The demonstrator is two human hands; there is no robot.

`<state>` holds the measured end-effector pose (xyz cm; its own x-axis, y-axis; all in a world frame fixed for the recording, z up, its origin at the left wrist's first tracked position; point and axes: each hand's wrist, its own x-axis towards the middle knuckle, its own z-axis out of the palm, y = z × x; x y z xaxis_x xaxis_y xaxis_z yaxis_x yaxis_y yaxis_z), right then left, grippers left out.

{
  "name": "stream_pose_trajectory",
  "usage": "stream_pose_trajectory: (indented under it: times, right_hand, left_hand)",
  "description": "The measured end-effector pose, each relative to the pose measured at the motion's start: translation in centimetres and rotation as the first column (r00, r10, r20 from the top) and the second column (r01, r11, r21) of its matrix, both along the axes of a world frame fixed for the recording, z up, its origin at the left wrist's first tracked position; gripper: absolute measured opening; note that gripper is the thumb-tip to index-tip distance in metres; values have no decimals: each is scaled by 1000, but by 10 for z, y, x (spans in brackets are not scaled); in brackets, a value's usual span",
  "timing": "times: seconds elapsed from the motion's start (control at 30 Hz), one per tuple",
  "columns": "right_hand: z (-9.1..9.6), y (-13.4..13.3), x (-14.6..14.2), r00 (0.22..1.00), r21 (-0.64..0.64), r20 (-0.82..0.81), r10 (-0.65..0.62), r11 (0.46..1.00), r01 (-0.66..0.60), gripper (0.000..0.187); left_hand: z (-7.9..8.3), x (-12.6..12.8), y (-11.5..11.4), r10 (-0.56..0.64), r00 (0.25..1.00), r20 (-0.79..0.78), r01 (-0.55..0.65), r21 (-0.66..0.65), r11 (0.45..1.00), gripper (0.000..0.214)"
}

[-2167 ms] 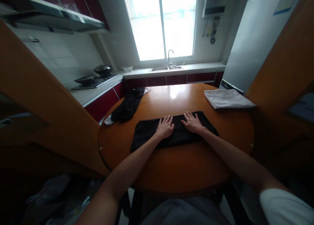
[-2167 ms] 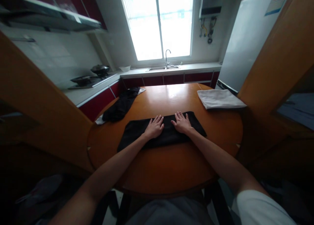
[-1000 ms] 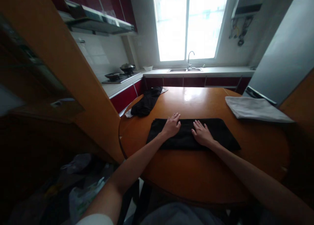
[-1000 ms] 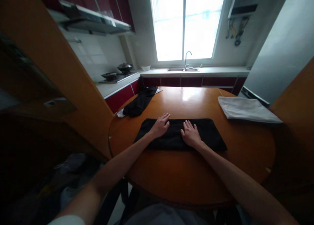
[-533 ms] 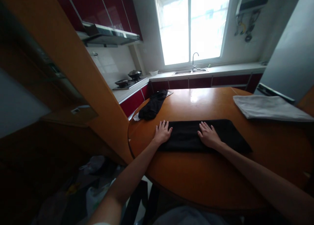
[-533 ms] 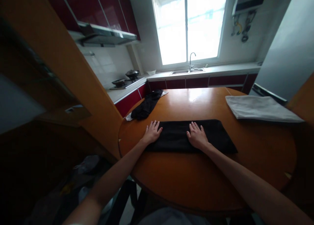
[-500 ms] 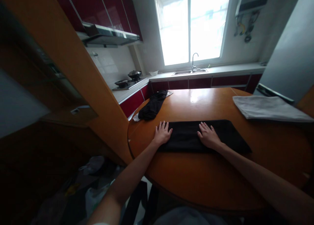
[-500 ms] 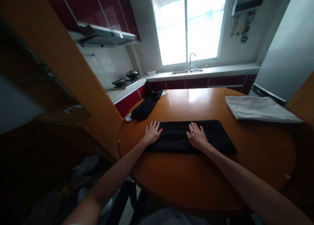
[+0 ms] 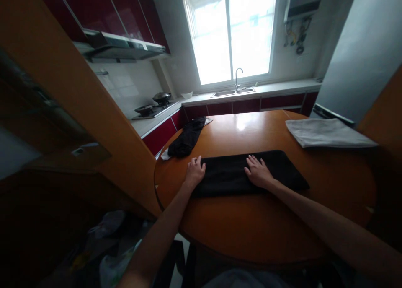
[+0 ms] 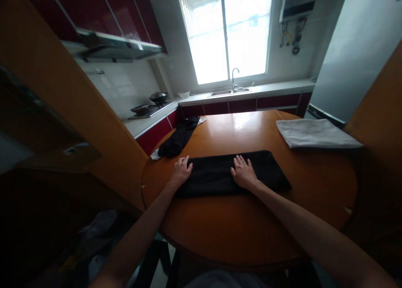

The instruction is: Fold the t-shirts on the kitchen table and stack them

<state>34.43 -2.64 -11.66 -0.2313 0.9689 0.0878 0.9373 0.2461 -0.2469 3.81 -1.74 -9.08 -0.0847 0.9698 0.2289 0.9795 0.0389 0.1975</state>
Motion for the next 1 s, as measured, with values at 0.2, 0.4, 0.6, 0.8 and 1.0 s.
stream_pose_trajectory:
  times: [0.2, 0.4, 0.6, 0.8, 1.0]
  right_hand:
    - [2, 1, -1, 1000, 5, -24, -1, 1000, 1, 63]
    - [5, 0, -1, 999, -4, -47, 5, 1000, -5, 62]
    - [10, -3, -2, 997, 14, -73, 7, 1000, -6, 61]
    - [11, -3, -2, 996, 5, -92, 4, 1000, -3, 61]
    - [10, -1, -2, 996, -8, -94, 8, 1000, -9, 61]
  left_hand:
    - [12, -32, 6, 128, 990, 59, -118, -150, 982, 43]
    - [23, -42, 0, 123, 978, 170, -60, -332, 941, 31]
    - [20, -49, -1, 53, 942, 331, 54, -304, 951, 33]
    - [23, -49, 1, 50, 904, 426, 78, -278, 958, 30]
    - [30, -37, -6, 141, 786, 602, 36, -272, 962, 37]
